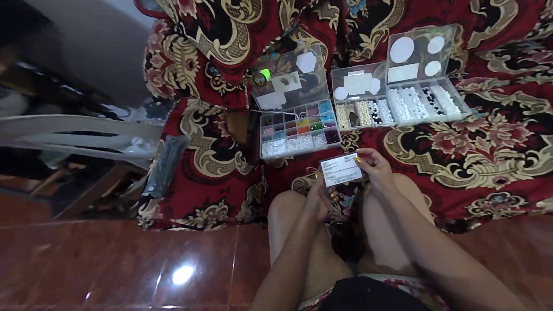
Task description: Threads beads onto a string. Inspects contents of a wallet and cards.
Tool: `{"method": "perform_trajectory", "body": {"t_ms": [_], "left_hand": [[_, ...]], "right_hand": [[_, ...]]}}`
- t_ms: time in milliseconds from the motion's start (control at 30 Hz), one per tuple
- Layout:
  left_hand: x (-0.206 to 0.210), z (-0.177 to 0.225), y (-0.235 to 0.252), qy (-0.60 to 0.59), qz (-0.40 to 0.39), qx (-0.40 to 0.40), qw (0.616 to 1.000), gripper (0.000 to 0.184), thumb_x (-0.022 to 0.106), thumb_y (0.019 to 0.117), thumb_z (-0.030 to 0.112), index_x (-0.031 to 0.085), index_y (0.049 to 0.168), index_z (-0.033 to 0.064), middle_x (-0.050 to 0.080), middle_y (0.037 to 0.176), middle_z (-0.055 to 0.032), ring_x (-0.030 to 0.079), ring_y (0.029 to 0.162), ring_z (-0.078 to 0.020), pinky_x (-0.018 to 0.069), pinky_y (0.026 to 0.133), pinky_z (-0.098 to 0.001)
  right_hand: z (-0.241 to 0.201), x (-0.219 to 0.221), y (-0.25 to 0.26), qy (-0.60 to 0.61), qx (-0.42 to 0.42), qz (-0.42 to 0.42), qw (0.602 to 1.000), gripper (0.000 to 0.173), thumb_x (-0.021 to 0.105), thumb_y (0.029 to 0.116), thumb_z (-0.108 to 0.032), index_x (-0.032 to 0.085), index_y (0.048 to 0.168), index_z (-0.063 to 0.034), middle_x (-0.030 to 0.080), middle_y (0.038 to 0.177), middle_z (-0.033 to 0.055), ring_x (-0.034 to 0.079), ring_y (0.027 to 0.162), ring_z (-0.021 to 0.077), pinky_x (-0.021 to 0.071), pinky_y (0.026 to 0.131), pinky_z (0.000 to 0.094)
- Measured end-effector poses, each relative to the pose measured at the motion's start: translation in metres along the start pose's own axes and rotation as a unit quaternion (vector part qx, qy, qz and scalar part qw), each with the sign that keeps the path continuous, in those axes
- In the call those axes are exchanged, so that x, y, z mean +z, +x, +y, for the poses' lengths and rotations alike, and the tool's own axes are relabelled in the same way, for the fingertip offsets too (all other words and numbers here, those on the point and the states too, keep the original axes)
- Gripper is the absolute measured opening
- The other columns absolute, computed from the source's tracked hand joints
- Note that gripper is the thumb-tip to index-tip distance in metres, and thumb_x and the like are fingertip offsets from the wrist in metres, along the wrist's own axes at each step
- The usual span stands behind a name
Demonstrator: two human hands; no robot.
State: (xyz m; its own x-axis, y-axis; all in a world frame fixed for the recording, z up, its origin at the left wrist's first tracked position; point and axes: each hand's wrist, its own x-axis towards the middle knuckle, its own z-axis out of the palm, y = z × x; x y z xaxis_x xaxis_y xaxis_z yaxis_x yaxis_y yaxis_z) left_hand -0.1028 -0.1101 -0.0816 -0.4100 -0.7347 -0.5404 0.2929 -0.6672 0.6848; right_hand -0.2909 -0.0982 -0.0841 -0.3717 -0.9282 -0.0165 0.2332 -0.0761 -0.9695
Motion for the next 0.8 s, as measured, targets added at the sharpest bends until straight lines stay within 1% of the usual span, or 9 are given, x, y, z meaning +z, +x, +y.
{"method": "perform_trajectory", "body": {"t_ms": [100, 200, 300, 367, 467, 567, 700, 767, 800], "left_hand": [[0.003, 0.004, -0.003, 0.034, 0.002, -0.063, 0.997, 0.064, 0.008, 0.1094, 0.052, 0.055, 0.119, 0.0100, 0.062, 0.079, -0.0004, 0.058, 0.063, -0.0098, 0.0509, 0.057, -0.0240], [-0.006, -0.001, -0.002, 0.070, -0.126, -0.116, 0.983, 0.064, 0.011, 0.1112, 0.045, 0.065, 0.112, 0.0120, 0.066, 0.078, 0.0025, 0.058, 0.064, -0.0058, 0.0501, 0.058, -0.0221], [-0.022, -0.008, 0.008, 0.016, -0.274, -0.119, 0.954, 0.036, 0.035, 0.1086, 0.027, 0.070, 0.103, 0.0174, 0.064, 0.073, 0.0083, 0.058, 0.060, 0.0003, 0.0486, 0.055, -0.0161], [-0.025, -0.010, 0.011, 0.001, -0.278, -0.115, 0.954, 0.026, 0.043, 0.1059, 0.021, 0.065, 0.092, 0.0186, 0.061, 0.070, 0.0094, 0.053, 0.055, 0.0018, 0.0437, 0.050, -0.0140], [-0.019, -0.004, 0.005, 0.012, -0.208, -0.089, 0.974, 0.027, 0.035, 0.1085, 0.017, 0.058, 0.094, 0.0156, 0.060, 0.070, 0.0086, 0.053, 0.055, 0.0016, 0.0451, 0.050, -0.0131], [-0.009, -0.002, 0.002, 0.049, -0.061, -0.001, 0.997, 0.020, 0.037, 0.1101, 0.012, 0.057, 0.113, 0.0080, 0.059, 0.074, 0.0058, 0.052, 0.058, 0.0001, 0.0443, 0.053, -0.0149], [-0.003, -0.003, 0.008, 0.029, 0.105, 0.107, 0.988, 0.012, 0.046, 0.1081, 0.009, 0.055, 0.102, 0.0036, 0.063, 0.079, -0.0007, 0.050, 0.054, -0.0018, 0.0416, 0.049, -0.0153], [-0.001, -0.004, 0.007, 0.032, 0.135, 0.129, 0.982, 0.011, 0.049, 0.1067, 0.007, 0.057, 0.104, 0.0001, 0.069, 0.083, -0.0041, 0.052, 0.053, -0.0016, 0.0423, 0.049, -0.0156], [-0.002, -0.004, 0.007, 0.038, 0.136, 0.134, 0.981, 0.010, 0.050, 0.1063, 0.006, 0.058, 0.103, -0.0004, 0.070, 0.083, -0.0044, 0.051, 0.052, -0.0011, 0.0423, 0.049, -0.0154]], "right_hand": [[0.002, -0.002, 0.002, 0.012, 0.015, -0.024, 1.000, 0.025, 0.060, 0.0948, 0.004, 0.059, 0.119, -0.0004, 0.071, 0.084, 0.0012, 0.068, 0.072, 0.0069, 0.0588, 0.070, 0.0246], [0.006, -0.004, 0.004, 0.030, 0.046, -0.109, 0.993, 0.021, 0.056, 0.0974, 0.001, 0.055, 0.117, -0.0069, 0.068, 0.082, -0.0044, 0.064, 0.069, 0.0029, 0.0546, 0.066, 0.0211], [0.008, -0.004, 0.006, 0.045, 0.068, -0.179, 0.981, 0.020, 0.055, 0.0975, 0.001, 0.055, 0.114, -0.0110, 0.068, 0.083, -0.0069, 0.063, 0.071, 0.0009, 0.0529, 0.069, 0.0197], [0.008, -0.003, 0.006, 0.048, 0.075, -0.188, 0.978, 0.019, 0.055, 0.0977, 0.001, 0.055, 0.112, -0.0119, 0.069, 0.085, -0.0066, 0.064, 0.075, 0.0009, 0.0534, 0.072, 0.0200], [0.010, -0.004, 0.007, 0.073, 0.073, -0.218, 0.970, 0.023, 0.058, 0.0965, -0.003, 0.056, 0.118, -0.0088, 0.075, 0.102, 0.0016, 0.071, 0.095, 0.0097, 0.0569, 0.087, 0.0277], [0.008, -0.002, 0.007, 0.048, 0.117, -0.210, 0.969, 0.035, 0.050, 0.1036, -0.009, 0.053, 0.137, -0.0018, 0.071, 0.119, 0.0072, 0.070, 0.104, 0.0117, 0.0575, 0.093, 0.0291], [-0.007, 0.006, 0.004, 0.020, 0.232, -0.148, 0.961, 0.051, 0.017, 0.1139, -0.025, 0.056, 0.128, 0.0039, 0.072, 0.102, 0.0085, 0.073, 0.085, 0.0152, 0.0612, 0.079, 0.0325], [-0.008, 0.006, 0.005, 0.018, 0.236, -0.147, 0.960, 0.052, 0.018, 0.1135, -0.025, 0.058, 0.124, 0.0067, 0.075, 0.100, 0.0104, 0.074, 0.086, 0.0173, 0.0616, 0.080, 0.0333], [-0.009, 0.006, 0.004, 0.010, 0.222, -0.139, 0.965, 0.041, 0.028, 0.1128, -0.018, 0.060, 0.122, 0.0066, 0.075, 0.098, 0.0095, 0.074, 0.084, 0.0158, 0.0621, 0.078, 0.0318]]}}
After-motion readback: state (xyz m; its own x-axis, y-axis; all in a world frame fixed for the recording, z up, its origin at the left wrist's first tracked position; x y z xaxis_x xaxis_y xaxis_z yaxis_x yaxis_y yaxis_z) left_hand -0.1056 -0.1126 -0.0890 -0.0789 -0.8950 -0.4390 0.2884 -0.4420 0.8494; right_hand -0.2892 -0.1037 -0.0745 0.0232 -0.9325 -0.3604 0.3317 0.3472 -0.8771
